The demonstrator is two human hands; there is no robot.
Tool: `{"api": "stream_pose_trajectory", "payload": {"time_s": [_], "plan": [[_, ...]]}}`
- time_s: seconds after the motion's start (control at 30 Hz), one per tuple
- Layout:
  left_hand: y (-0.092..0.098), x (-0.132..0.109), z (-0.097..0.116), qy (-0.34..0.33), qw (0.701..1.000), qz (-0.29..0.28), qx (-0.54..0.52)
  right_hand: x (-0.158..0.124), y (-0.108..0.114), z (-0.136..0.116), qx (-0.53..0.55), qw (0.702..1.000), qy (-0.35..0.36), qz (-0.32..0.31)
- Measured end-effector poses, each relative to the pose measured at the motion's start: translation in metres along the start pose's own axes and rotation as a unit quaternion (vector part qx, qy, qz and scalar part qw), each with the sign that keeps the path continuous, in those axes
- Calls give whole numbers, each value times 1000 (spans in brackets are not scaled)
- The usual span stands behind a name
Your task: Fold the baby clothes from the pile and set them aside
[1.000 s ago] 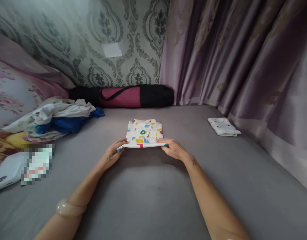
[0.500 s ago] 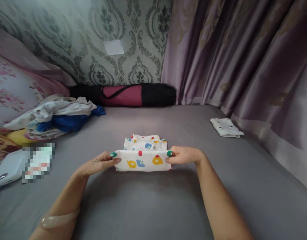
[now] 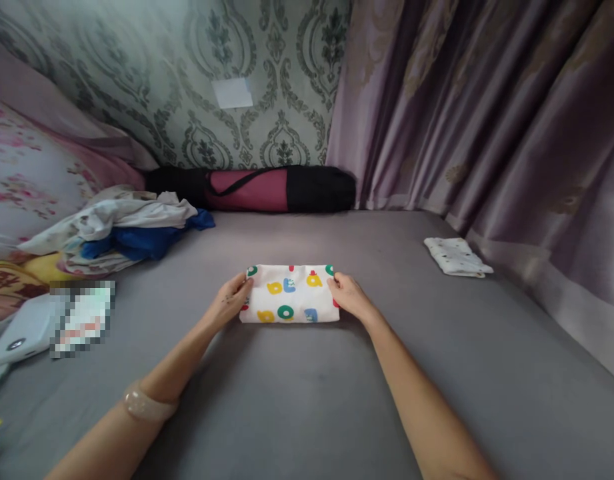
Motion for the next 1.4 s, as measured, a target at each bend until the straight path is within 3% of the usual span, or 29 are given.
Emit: {"api": "stream_pose_trajectory", "payload": {"time_s": [0.1,0.2,0.37,0.5,0.63,0.73,0.8,0.97,1.1,1.33,1.4], "plan": [[-3,9,2,-7,995,32,98,6,-5,6,-105,990,-9,94],[-10,15,1,-10,981,49,187,8,-9,6,-139,981,-29,129],[-14,14,-4,34,975,93,199,0,-6,-1,-114,985,-76,108],[-10,7,-2,58,983,74,156,-9,-2,-8,-141,986,-38,83],[-11,1,-2,-22,984,18,176,-14,-8,-14,-193,979,4,68],[-13,-2,-3,-106,976,11,189,-19,-14,-19,-244,966,-8,83],[-15,-3,-3,-127,969,10,213,-23,-18,-23,-284,953,-27,98],[-17,-4,-1,-79,954,-8,290,-28,-25,-28,-369,920,-75,107],[-17,-5,3,-50,947,-12,318,-27,-28,-27,-373,919,-83,98],[-16,-7,1,-45,938,-12,343,-29,-24,-28,-395,911,-81,80],[-16,-8,4,-66,930,15,361,-30,-20,-29,-400,909,-75,91]]}}
Point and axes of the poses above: each hand's wrist, its own x-axis towards the middle knuckle, its own y-axis out of the back of the hand, z = x × y, the point moved 3 cm from there along x, towards the middle knuckle, and after that the axes turned 2 degrees about -x, right-handed, at the moved point
